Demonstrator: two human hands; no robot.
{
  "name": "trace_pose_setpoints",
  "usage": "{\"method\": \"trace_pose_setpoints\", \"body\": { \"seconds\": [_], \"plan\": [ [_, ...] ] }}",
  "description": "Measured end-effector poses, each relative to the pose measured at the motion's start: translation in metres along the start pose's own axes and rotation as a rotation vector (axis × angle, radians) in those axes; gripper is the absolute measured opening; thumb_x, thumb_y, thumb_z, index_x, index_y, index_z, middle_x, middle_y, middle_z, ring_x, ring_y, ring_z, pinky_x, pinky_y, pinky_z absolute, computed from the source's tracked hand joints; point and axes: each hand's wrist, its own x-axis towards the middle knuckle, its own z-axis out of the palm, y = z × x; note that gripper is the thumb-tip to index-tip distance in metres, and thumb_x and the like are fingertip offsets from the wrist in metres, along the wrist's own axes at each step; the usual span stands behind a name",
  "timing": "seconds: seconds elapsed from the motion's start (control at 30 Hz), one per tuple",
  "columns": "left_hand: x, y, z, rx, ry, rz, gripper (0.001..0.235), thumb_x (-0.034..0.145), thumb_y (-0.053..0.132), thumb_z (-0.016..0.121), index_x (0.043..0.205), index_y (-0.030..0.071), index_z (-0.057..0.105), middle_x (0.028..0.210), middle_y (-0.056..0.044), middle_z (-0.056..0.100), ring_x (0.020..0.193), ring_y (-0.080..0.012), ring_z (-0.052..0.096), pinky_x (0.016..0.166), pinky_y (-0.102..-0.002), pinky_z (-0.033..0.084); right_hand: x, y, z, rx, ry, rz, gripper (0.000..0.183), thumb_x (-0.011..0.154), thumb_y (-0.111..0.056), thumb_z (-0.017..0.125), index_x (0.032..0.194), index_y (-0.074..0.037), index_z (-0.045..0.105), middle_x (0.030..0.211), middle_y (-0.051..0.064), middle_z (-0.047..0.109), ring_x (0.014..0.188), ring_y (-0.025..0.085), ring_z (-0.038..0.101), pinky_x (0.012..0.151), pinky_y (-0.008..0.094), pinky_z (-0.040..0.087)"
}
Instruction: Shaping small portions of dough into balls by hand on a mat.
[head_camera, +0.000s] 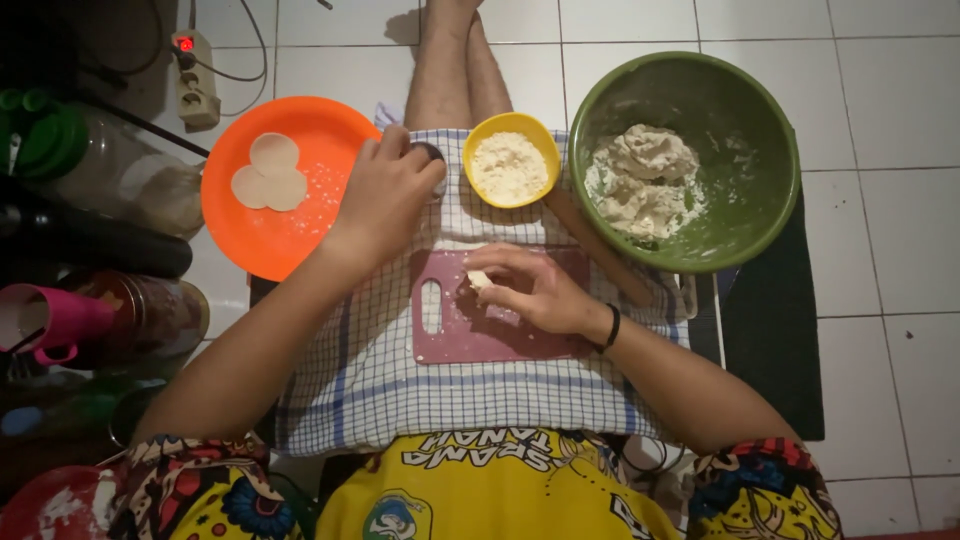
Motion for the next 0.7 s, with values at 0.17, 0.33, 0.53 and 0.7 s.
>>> {"method": "trace_pose_setpoints", "body": {
  "seconds": [0.17, 0.33, 0.53, 0.7],
  "plan": [
    [0.015, 0.025, -0.001, -0.057, 0.088, 0.105, 0.027, 0.079, 0.031, 0.082, 0.099, 0.018, 0.070, 0.092, -0.002, 0.062, 0.107, -0.0284, 0.052, 0.080, -0.040, 0.045, 0.000, -0.001, 0.003, -0.106, -0.017, -0.088, 0.028, 0.094, -0.008, 0.073, 0.120, 0.001, 0.071, 0.117, 0.022, 0.071, 0.101, 0.034, 0.072, 0.087, 0.045, 0.059],
    [0.025, 0.033, 0.027, -0.061, 0.261, 0.238, 0.013, 0.093, 0.026, 0.072, 0.088, 0.017, 0.065, 0.087, -0.002, 0.055, 0.105, -0.0290, 0.054, 0.075, -0.037, 0.043, -0.001, 0.005, 0.006, 0.000, -0.011, -0.086, 0.019, 0.100, -0.006, 0.064, 0.113, 0.006, 0.070, 0.102, 0.023, 0.073, 0.072, 0.028, 0.077, 0.066, 0.039, 0.064],
    [0.026, 0.032, 0.025, -0.023, 0.354, 0.321, 0.013, 0.100, 0.019, 0.065, 0.087, 0.016, 0.065, 0.083, -0.001, 0.052, 0.104, -0.0282, 0.053, 0.076, -0.036, 0.043, -0.007, 0.011, 0.007, 0.167, 0.045, -0.016, 0.025, 0.101, -0.002, 0.060, 0.121, 0.011, 0.067, 0.107, 0.025, 0.068, 0.081, 0.031, 0.075, 0.066, 0.044, 0.066],
    [0.011, 0.030, 0.012, -0.003, 0.357, 0.333, 0.016, 0.103, 0.013, 0.061, 0.088, 0.015, 0.068, 0.084, 0.000, 0.053, 0.107, -0.0282, 0.055, 0.078, -0.036, 0.042, -0.007, 0.003, 0.006, -0.190, 0.062, -0.151, 0.023, 0.097, -0.010, 0.068, 0.117, -0.001, 0.075, 0.107, 0.019, 0.075, 0.101, 0.035, 0.073, 0.092, 0.048, 0.056]
  ]
}}
